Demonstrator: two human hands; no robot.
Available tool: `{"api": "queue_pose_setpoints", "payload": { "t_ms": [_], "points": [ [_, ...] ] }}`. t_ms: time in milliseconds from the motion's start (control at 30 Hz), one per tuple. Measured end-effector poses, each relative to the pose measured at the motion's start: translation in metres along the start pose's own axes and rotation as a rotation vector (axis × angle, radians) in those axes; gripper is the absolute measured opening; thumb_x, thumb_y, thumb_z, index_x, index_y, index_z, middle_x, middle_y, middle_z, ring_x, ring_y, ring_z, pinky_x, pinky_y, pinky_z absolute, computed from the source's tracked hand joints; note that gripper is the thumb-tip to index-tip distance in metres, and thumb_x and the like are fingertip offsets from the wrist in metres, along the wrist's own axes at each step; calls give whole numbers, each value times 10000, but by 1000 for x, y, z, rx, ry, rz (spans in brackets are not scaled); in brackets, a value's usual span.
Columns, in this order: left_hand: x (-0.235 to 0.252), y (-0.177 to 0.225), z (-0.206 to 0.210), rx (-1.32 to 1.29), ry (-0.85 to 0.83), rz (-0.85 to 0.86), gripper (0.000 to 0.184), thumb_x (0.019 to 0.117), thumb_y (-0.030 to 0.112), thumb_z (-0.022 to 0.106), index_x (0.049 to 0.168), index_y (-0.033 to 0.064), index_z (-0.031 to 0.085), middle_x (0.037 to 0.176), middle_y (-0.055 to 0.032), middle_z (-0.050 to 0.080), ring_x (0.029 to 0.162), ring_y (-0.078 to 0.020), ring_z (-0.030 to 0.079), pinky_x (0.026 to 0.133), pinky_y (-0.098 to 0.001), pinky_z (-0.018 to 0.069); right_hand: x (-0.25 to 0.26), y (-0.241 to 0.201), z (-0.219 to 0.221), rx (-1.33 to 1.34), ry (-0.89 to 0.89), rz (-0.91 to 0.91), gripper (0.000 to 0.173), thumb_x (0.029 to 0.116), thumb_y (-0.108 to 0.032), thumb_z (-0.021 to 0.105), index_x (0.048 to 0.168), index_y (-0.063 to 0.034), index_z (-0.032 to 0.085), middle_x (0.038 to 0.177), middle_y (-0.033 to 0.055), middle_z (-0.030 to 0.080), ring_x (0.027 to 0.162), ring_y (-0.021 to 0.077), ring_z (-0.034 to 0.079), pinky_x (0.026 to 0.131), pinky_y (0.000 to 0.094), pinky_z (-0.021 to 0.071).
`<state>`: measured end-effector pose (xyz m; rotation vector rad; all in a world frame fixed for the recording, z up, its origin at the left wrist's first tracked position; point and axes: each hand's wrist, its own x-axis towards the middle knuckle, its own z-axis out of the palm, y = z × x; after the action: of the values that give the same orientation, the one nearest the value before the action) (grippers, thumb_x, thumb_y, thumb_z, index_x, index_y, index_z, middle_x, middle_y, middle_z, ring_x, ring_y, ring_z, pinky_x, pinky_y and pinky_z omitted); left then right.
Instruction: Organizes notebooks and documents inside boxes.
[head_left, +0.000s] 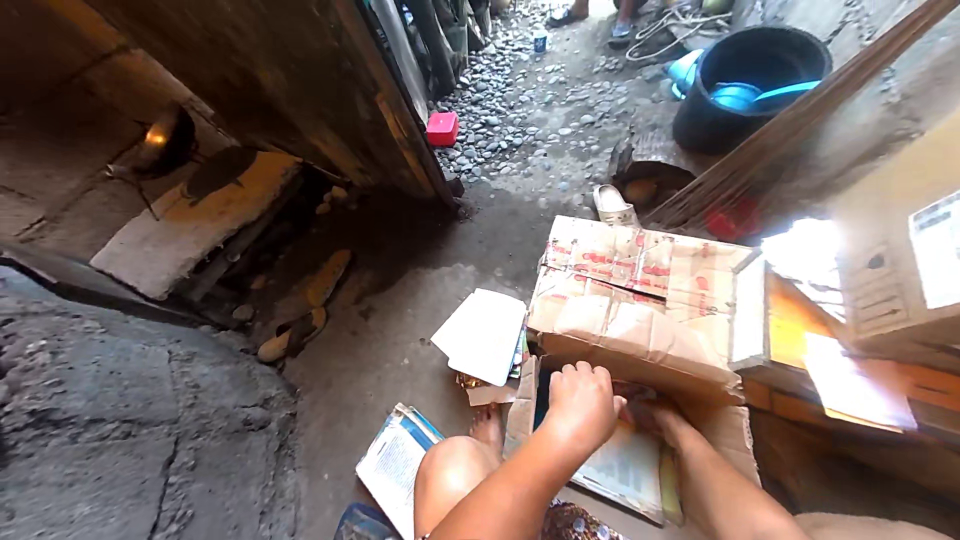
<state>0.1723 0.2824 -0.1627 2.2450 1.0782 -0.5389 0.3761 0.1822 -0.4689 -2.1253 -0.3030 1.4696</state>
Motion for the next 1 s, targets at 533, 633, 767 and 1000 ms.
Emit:
{"api": "queue_pose_setpoints", "payload": {
  "t_ms": [533, 633, 767, 1000],
  "points": [
    [0, 2, -2, 45, 25, -21, 530, 1047, 476, 516, 1347, 46, 598, 1330, -198, 614, 1237, -383, 595, 1006, -590, 478, -24, -1, 8, -520, 12, -122, 500, 1051, -297, 571, 1442, 15, 551, 1500, 255, 516, 1445, 385, 447, 1210, 533, 328],
    [0, 2, -3, 55, 35, -23, 538, 1044, 488, 516, 1352, 55, 597, 1340, -192, 615, 1240, -379, 599, 1000, -589, 488, -29, 2, 5, -595, 65, -77, 492, 1004, -316, 619, 1348, 35, 617, 1410, 275, 582, 1360, 410, 532, 1137, 582, 410],
    [-2, 3, -5, 64, 57, -17, 541, 1041, 495, 515, 1351, 59, 599, 1338, -187, 619, 1244, -377, 597, 1002, -595, 486, -41, -11, -9, -831, -42, -265, 378, 994, -296, 615, 1278, -59, 693, 1324, 224, 657, 1278, 394, 602, 1074, 618, 460],
    [3, 3, -7, 58, 115, 1, 472, 1063, 417, 485, 1394, 96, 588, 1368, -171, 622, 1246, -366, 614, 1000, -606, 498, -109, -95, -26, -1132, -79, -499, 321, 999, -310, 585, 1140, -66, 740, 1222, 202, 701, 1220, 389, 633, 1008, 642, 486]
  ]
}}
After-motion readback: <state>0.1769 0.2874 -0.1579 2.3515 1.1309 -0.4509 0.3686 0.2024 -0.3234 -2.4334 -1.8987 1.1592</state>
